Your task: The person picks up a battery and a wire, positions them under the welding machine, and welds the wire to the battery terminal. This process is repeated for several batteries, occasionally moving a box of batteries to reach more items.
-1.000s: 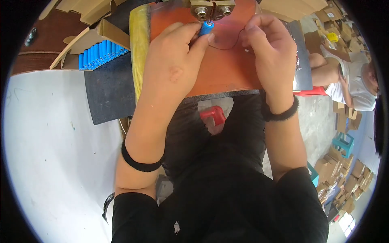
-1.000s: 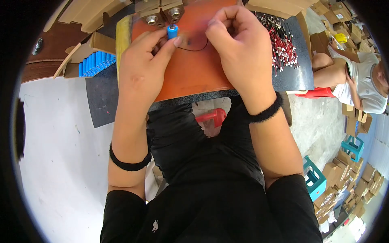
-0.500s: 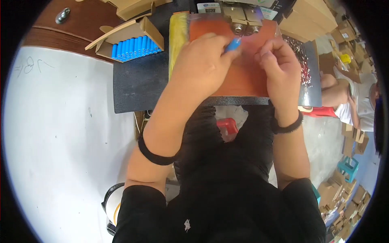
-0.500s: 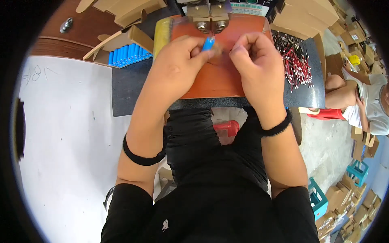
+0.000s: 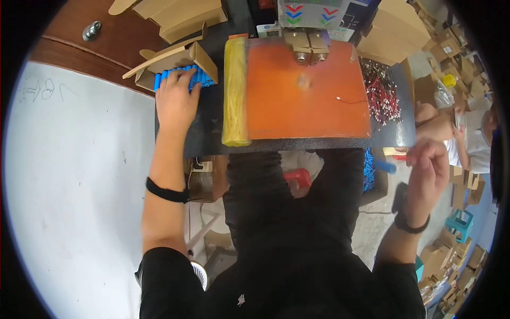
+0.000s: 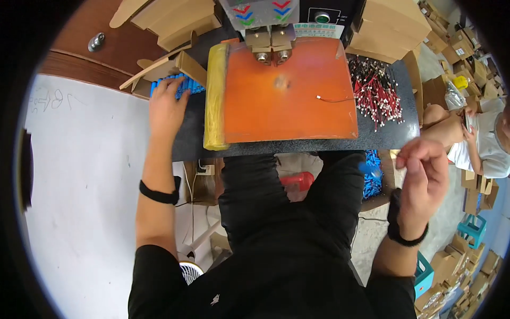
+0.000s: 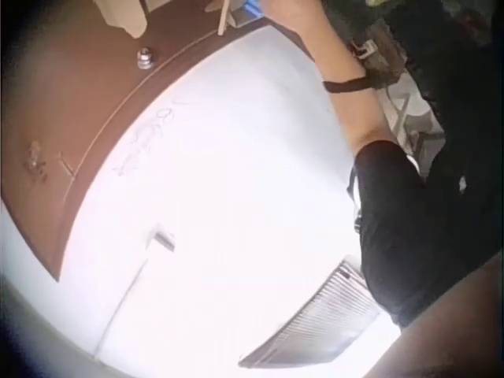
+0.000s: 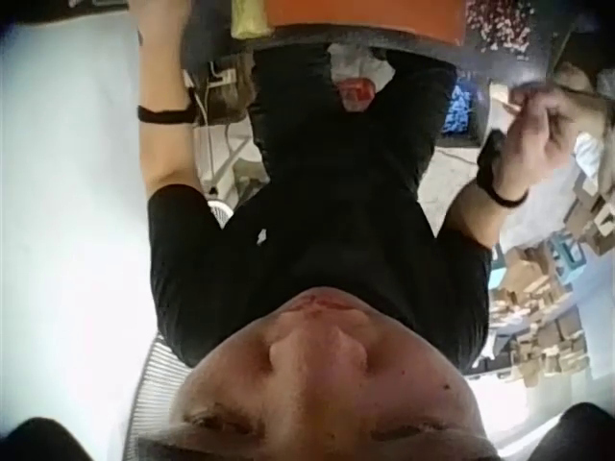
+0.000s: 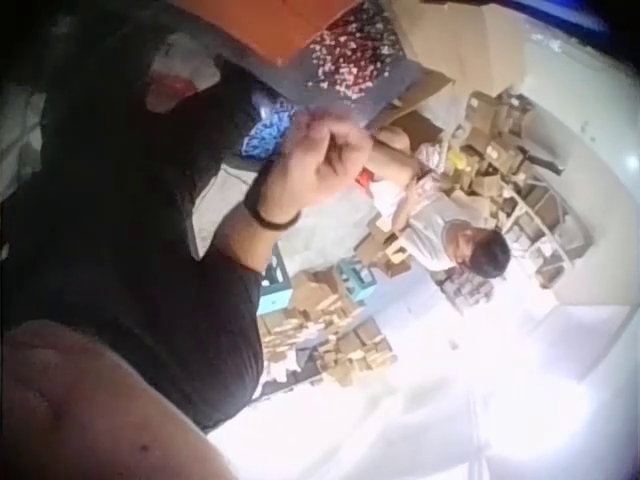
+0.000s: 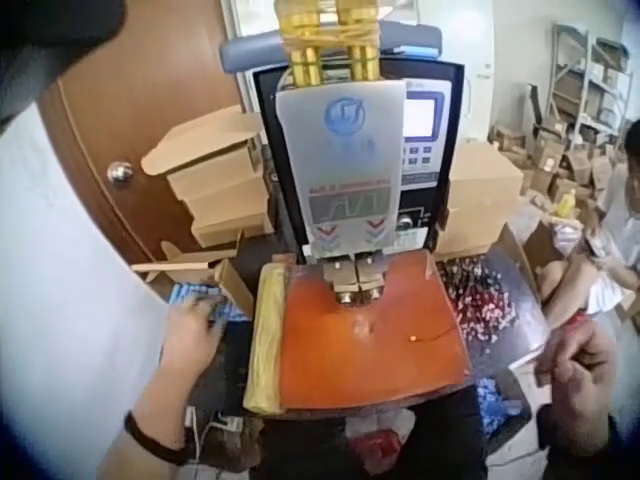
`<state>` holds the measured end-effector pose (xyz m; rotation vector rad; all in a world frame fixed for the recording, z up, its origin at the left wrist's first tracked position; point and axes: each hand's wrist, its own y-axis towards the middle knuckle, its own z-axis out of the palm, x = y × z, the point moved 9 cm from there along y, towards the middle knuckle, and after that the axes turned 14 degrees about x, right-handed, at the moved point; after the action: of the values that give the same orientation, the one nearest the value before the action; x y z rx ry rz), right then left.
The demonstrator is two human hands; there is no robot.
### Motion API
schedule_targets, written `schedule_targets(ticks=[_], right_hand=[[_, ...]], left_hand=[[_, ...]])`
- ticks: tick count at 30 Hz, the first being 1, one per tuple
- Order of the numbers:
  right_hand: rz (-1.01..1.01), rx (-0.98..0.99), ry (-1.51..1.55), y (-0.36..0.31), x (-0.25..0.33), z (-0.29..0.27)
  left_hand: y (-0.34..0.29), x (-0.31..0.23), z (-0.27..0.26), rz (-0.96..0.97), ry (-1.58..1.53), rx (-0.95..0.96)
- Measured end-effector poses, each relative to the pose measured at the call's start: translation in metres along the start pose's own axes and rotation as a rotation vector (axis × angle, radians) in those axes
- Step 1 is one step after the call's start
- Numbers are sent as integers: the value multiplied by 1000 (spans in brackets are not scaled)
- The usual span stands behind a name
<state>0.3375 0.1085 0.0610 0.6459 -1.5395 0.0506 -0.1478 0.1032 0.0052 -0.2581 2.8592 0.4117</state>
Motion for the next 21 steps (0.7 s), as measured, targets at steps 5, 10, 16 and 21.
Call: schedule_targets(ticks=[5, 10, 16, 21], right_hand=[[498, -12, -284, -87, -87, -67], [797, -45, -489, -167, -180, -112], [763, -51, -751, -181, -212, -124], [567, -153, -694, -103, -144, -97]], left_hand=[[16, 7, 19, 159, 606, 167], [18, -3, 26, 345, 555, 203], [24, -8, 34, 346, 564, 217], [33, -8, 37, 256, 541, 398]])
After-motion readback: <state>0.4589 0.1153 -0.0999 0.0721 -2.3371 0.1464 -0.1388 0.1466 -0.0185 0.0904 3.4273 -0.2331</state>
